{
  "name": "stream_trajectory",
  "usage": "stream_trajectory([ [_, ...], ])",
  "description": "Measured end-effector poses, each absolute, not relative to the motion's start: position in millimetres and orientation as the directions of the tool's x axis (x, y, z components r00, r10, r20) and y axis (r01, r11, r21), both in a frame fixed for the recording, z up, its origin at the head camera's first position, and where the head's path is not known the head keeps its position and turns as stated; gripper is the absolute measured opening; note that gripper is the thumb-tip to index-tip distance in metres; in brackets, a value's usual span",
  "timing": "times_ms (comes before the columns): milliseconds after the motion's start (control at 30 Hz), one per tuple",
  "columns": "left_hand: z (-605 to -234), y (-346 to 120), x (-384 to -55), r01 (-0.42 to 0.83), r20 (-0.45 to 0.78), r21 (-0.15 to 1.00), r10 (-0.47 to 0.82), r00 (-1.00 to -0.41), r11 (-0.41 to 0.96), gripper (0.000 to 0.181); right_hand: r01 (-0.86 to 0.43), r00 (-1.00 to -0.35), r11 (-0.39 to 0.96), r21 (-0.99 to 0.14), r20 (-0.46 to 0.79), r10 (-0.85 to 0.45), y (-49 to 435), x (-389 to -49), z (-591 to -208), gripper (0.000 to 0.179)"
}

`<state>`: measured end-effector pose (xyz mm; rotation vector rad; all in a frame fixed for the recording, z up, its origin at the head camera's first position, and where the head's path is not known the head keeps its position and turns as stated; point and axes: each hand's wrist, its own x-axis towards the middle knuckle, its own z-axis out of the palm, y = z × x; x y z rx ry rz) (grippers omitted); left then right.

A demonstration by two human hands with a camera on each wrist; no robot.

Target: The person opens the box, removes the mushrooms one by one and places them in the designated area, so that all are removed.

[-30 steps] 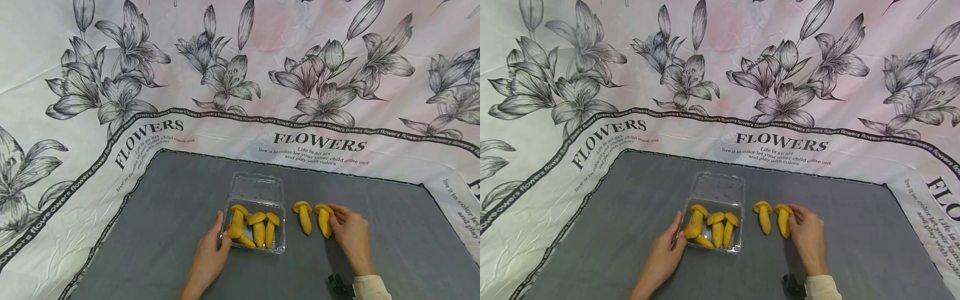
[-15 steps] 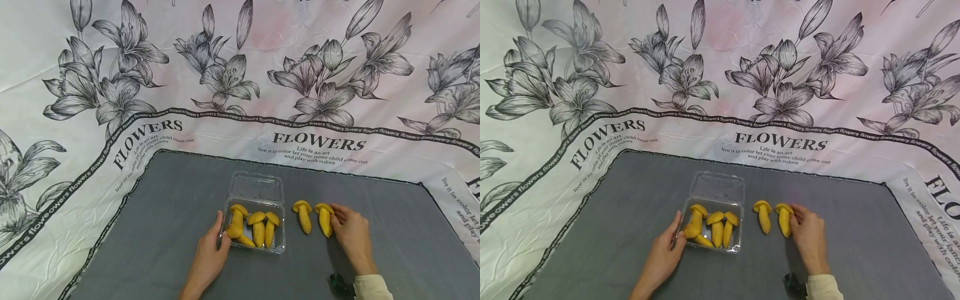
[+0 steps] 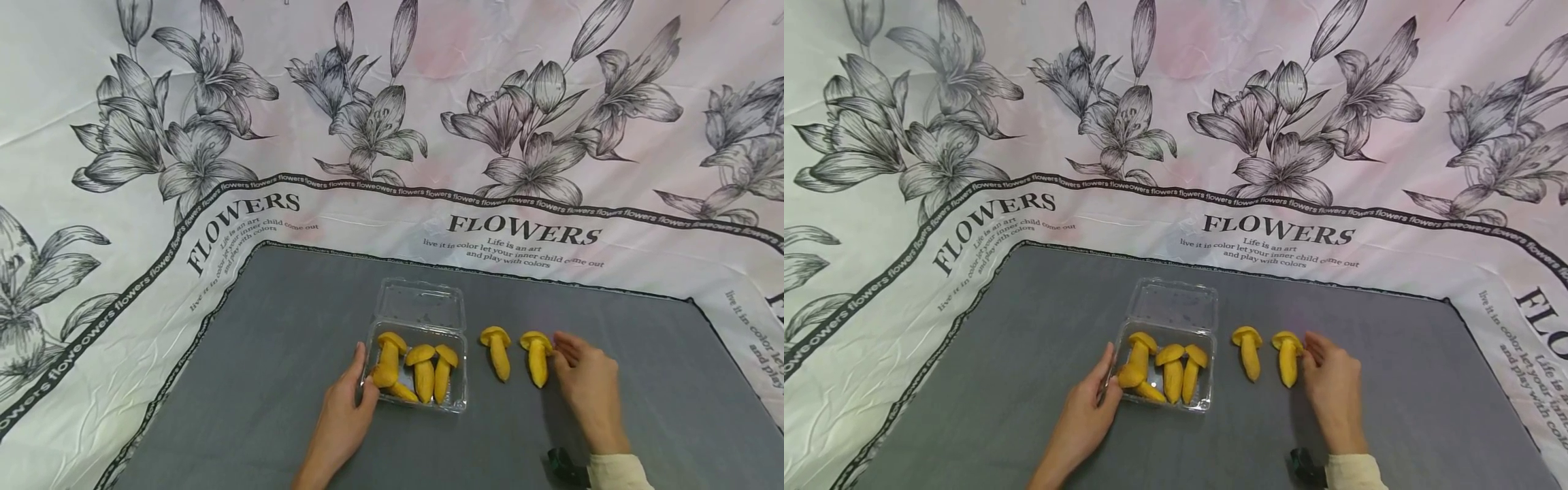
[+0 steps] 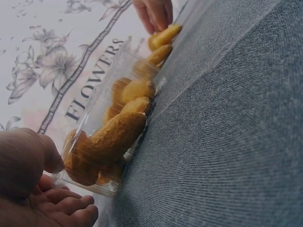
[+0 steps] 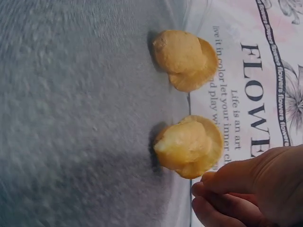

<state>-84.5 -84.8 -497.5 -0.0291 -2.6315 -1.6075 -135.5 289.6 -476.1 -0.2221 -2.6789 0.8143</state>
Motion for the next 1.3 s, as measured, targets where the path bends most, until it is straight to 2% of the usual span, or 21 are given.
stream_trajectory([
  [233, -498, -86, -85, 0.044, 0.055, 0.889, -0.010, -0.998, 0.456, 0.063, 0.013, -0.912, 0.815, -0.580, 0.328, 0.248, 284, -135, -460, 0.036],
  [467, -497, -88, -84, 0.039, 0.052, 0.886, -0.016, -0.999, 0.462, 0.062, -0.215, -0.838, 0.784, -0.582, 0.523, 0.158, 271, -134, -439, 0.036],
  [700, -497, -87, -83, 0.045, 0.058, 0.880, -0.012, -0.998, 0.474, 0.063, -0.410, -0.786, 0.735, -0.540, 0.618, 0.015, 251, -126, -408, 0.044],
  [933, -497, -86, -83, 0.051, 0.062, 0.882, -0.009, -0.998, 0.468, 0.062, -0.619, -0.658, 0.687, -0.381, 0.729, -0.188, 230, -120, -377, 0.055],
  [1067, -497, -86, -83, 0.051, 0.061, 0.883, -0.008, -0.998, 0.467, 0.062, -0.718, -0.579, 0.629, -0.299, 0.758, -0.301, 216, -118, -364, 0.042],
  [1300, -497, -85, -83, 0.064, 0.073, 0.888, -0.003, -0.997, 0.456, 0.062, -0.824, -0.480, 0.511, -0.245, 0.782, -0.398, 197, -116, -359, 0.049],
])
